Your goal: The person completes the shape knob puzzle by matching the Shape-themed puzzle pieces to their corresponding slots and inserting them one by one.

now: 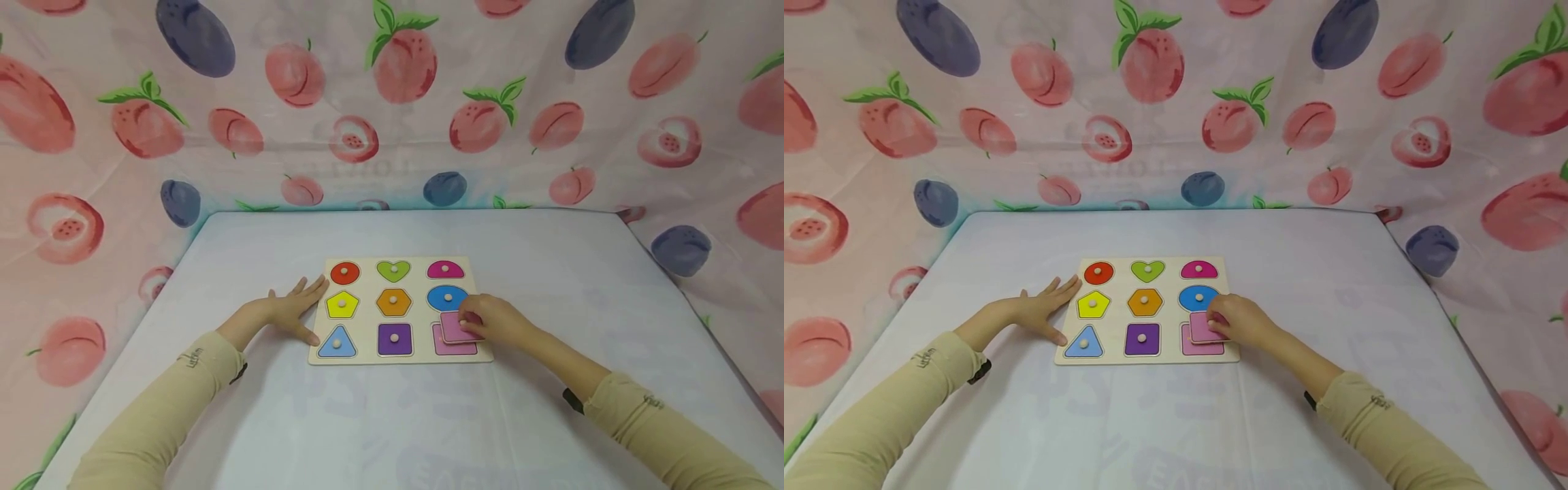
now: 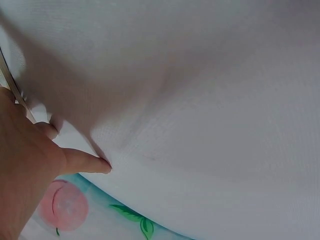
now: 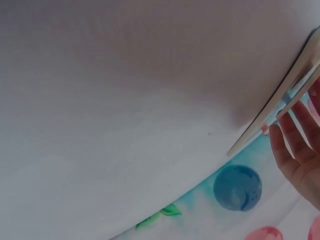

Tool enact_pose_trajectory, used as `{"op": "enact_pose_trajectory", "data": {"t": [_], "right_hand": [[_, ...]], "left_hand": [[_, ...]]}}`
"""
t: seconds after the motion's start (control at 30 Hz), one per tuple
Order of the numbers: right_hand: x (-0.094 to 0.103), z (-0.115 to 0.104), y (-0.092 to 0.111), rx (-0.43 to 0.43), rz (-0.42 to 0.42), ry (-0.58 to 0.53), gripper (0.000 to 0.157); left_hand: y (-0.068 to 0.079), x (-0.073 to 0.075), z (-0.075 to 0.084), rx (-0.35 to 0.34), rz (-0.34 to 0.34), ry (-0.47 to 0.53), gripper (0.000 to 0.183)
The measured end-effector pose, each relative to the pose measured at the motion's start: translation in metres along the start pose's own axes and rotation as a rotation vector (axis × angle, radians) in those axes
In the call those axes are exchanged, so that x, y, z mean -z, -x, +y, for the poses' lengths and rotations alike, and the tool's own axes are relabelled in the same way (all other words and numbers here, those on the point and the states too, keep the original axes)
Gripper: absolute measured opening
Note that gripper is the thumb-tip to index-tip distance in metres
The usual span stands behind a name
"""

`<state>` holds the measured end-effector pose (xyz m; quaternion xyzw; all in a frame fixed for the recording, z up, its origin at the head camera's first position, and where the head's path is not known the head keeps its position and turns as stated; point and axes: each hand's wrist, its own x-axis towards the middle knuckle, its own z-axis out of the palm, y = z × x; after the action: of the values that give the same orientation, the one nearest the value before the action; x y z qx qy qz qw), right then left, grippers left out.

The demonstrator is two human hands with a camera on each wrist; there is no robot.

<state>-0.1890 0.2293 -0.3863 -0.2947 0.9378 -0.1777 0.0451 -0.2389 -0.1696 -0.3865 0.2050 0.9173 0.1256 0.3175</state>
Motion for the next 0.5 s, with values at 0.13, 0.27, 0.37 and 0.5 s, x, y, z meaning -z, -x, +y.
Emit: {"op": "enact_pose_trajectory", "data": {"t": [0.13,0.27,0.37,0.5], "right_hand": [[-0.0024,-0.0024,0.0,0.013,0.011,0.012,0.009],[-0.0046,-0.0039,-0.0008,0.015,0.004,0.013,0.009],[-0.0059,-0.0052,-0.0019,0.028,-0.001,0.022,0.009],[-0.0061,-0.009,-0.0027,0.049,0.001,0.039,0.009]], "left_hand": [[-0.001,0.0004,-0.0006,-0.002,-0.002,-0.001,0.124],[-0.0015,0.0001,-0.0009,-0.001,-0.005,-0.001,0.123],[-0.0017,-0.0002,-0.0007,0.007,-0.009,-0.007,0.123],[-0.0016,0.0003,0.0007,0.017,-0.016,-0.013,0.123]]}}
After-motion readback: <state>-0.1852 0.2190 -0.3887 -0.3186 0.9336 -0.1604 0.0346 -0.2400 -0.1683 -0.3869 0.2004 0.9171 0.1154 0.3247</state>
